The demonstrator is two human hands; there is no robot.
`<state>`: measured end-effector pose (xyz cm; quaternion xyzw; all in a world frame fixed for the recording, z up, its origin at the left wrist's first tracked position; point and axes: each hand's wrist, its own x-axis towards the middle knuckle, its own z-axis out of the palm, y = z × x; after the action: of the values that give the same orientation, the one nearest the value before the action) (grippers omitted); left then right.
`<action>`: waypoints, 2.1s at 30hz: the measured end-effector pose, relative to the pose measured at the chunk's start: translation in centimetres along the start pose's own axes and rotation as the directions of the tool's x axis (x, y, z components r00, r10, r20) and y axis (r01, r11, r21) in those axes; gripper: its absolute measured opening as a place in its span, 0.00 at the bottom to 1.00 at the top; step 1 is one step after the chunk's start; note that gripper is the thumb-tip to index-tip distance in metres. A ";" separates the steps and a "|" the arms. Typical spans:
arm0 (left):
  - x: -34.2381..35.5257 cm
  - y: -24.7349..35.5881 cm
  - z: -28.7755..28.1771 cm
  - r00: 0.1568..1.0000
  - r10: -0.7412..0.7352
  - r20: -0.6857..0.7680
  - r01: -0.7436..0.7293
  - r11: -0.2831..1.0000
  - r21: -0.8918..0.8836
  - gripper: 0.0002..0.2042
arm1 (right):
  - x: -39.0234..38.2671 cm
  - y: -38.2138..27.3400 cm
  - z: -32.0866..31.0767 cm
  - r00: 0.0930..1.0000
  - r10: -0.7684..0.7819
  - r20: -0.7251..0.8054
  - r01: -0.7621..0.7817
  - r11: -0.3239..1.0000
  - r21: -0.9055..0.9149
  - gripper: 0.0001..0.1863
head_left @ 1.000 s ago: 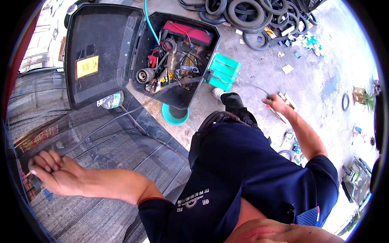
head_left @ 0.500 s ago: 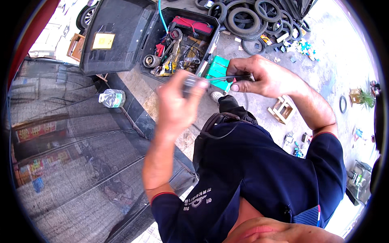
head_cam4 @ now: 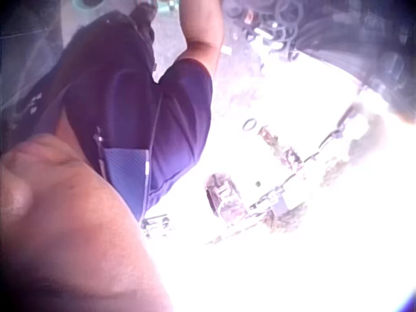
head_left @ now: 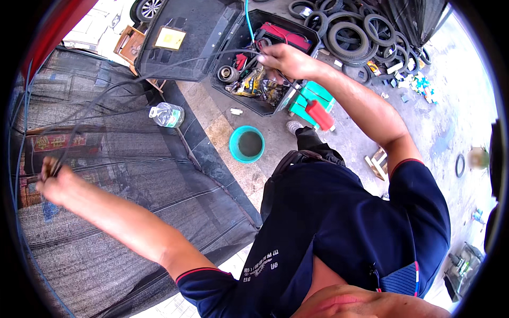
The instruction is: The person inflates a scooter tire using a hand-held air pump, then selects tools from a chest to work on a cylindrical metal component.
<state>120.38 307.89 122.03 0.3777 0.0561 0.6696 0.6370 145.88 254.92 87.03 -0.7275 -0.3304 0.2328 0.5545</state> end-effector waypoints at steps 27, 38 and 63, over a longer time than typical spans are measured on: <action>-32.8 -60.6 -1.6 0.652 -0.583 0.485 -0.581 0.028 0.814 0.25 | 16.4 21.4 -17.4 0.993 -0.048 -0.106 -0.061 0.556 -0.829 0.19; -33.6 -58.5 -2.4 0.490 -0.701 0.517 -0.411 0.338 0.847 0.33 | 13.1 25.7 -15.3 0.938 0.203 0.283 0.320 -0.187 -0.929 0.13; -55.1 -18.0 -54.8 0.245 -0.537 -0.807 0.871 -0.244 0.427 0.18 | 15.0 28.0 -13.2 0.873 0.465 0.145 0.337 -0.362 -0.869 0.08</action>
<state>98.04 284.09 49.29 0.4147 0.7076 0.0512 0.5699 171.57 252.73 64.21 -0.7910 -0.4494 0.0589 -0.4111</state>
